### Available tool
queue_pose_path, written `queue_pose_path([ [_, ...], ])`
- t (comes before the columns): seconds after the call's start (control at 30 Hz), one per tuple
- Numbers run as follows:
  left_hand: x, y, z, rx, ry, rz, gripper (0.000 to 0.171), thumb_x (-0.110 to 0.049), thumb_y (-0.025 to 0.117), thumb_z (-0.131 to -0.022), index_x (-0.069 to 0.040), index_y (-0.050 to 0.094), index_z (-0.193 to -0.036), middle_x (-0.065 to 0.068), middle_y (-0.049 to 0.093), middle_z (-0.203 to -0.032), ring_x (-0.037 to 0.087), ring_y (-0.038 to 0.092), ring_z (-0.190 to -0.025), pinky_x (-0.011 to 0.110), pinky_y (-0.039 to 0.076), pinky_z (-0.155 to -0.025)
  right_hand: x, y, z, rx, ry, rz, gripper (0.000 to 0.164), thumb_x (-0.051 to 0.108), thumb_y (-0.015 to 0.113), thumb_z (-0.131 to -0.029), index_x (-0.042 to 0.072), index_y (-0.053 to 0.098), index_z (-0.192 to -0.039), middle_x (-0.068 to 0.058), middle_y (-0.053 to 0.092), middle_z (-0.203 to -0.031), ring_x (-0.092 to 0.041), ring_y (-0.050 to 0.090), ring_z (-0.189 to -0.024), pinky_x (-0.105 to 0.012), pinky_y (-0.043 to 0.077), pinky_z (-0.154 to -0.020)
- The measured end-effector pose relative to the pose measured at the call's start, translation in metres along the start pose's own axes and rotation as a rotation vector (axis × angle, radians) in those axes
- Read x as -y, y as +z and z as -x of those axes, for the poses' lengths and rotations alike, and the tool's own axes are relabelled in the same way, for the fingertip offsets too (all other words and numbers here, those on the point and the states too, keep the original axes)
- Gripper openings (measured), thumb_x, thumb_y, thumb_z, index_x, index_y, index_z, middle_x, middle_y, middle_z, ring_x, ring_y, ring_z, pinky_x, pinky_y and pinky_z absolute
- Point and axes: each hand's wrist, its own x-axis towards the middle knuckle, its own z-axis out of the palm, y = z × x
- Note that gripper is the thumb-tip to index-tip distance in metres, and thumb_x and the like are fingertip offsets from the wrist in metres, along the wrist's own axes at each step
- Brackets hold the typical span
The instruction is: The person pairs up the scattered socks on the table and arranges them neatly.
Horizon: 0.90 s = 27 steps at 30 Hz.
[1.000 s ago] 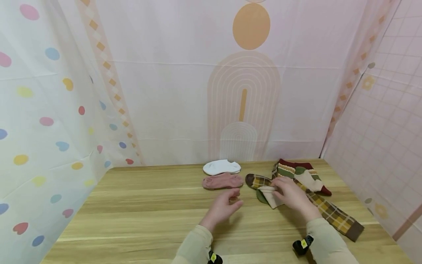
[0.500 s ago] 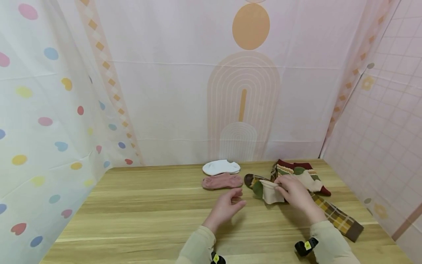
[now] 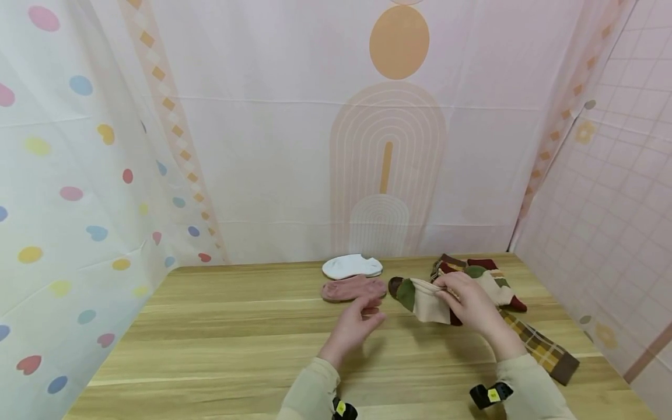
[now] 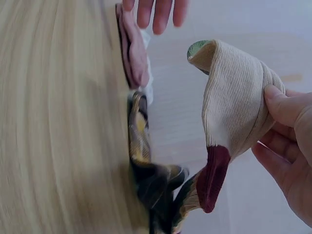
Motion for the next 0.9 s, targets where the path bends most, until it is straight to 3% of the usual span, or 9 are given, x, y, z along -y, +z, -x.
queue_pose_path([
  [0.2, -0.002, -0.006, -0.001, 0.01, 0.025, 0.115, 0.043, -0.007, 0.066, -0.095, 0.012, 0.054, -0.132, 0.03, 0.059, -0.125, 0.041, 0.06, -0.11, 0.04, 0.052, -0.092, 0.013, 0.0, -0.001, 0.02, -0.066, -0.04, 0.026, -0.007, 0.077, -0.078, 0.011, 0.068, -0.095, 0.001, 0.068, -0.093, -0.019, 0.061, -0.089, -0.037, 0.052, -0.072],
  [0.37, -0.006, -0.007, -0.001, 0.022, 0.0, 0.133, 0.039, -0.004, 0.064, -0.096, 0.013, 0.054, -0.13, 0.03, 0.06, -0.123, 0.04, 0.061, -0.11, 0.04, 0.053, -0.091, 0.017, 0.007, 0.003, 0.061, -0.098, -0.067, 0.026, -0.005, 0.078, -0.077, 0.013, 0.068, -0.093, 0.005, 0.066, -0.089, -0.013, 0.06, -0.084, -0.038, 0.052, -0.074],
  [0.53, -0.029, -0.012, 0.007, 0.022, -0.032, 0.113, 0.039, -0.003, 0.063, -0.096, 0.014, 0.054, -0.13, 0.031, 0.059, -0.122, 0.043, 0.06, -0.11, 0.045, 0.052, -0.091, 0.013, 0.015, 0.01, 0.212, -0.075, -0.111, 0.018, 0.001, 0.075, -0.083, 0.014, 0.068, -0.093, 0.006, 0.064, -0.089, -0.008, 0.056, -0.08, -0.035, 0.051, -0.072],
  [0.6, -0.025, -0.011, 0.008, 0.025, -0.035, 0.107, 0.042, -0.006, 0.064, -0.096, 0.012, 0.053, -0.132, 0.029, 0.06, -0.123, 0.041, 0.061, -0.111, 0.044, 0.052, -0.092, 0.012, 0.017, 0.012, 0.281, -0.059, -0.129, 0.014, 0.003, 0.073, -0.086, 0.014, 0.069, -0.094, 0.006, 0.064, -0.09, -0.009, 0.056, -0.081, -0.031, 0.049, -0.068],
  [0.7, -0.007, -0.007, 0.003, 0.03, -0.038, 0.082, 0.046, -0.012, 0.067, -0.096, 0.009, 0.053, -0.134, 0.026, 0.06, -0.125, 0.037, 0.062, -0.111, 0.042, 0.052, -0.092, 0.013, 0.017, 0.012, 0.346, -0.047, -0.134, 0.01, 0.006, 0.072, -0.088, 0.013, 0.07, -0.094, 0.004, 0.066, -0.091, -0.01, 0.059, -0.084, -0.032, 0.051, -0.071],
  [0.73, 0.0, -0.005, 0.001, 0.032, -0.041, 0.068, 0.047, -0.015, 0.068, -0.096, 0.008, 0.053, -0.134, 0.024, 0.061, -0.125, 0.036, 0.062, -0.111, 0.041, 0.052, -0.092, 0.014, 0.017, 0.012, 0.36, -0.045, -0.132, 0.01, 0.006, 0.072, -0.088, 0.013, 0.07, -0.094, 0.005, 0.066, -0.091, -0.01, 0.059, -0.084, -0.034, 0.052, -0.075],
  [0.9, 0.003, -0.003, 0.0, 0.053, -0.046, -0.009, 0.046, -0.017, 0.067, -0.096, 0.008, 0.055, -0.132, 0.021, 0.062, -0.124, 0.034, 0.062, -0.111, 0.043, 0.051, -0.094, 0.016, 0.014, 0.011, 0.41, -0.001, -0.128, 0.008, 0.009, 0.071, -0.09, 0.012, 0.073, -0.098, 0.005, 0.067, -0.095, -0.012, 0.063, -0.088, -0.047, 0.049, -0.095],
])
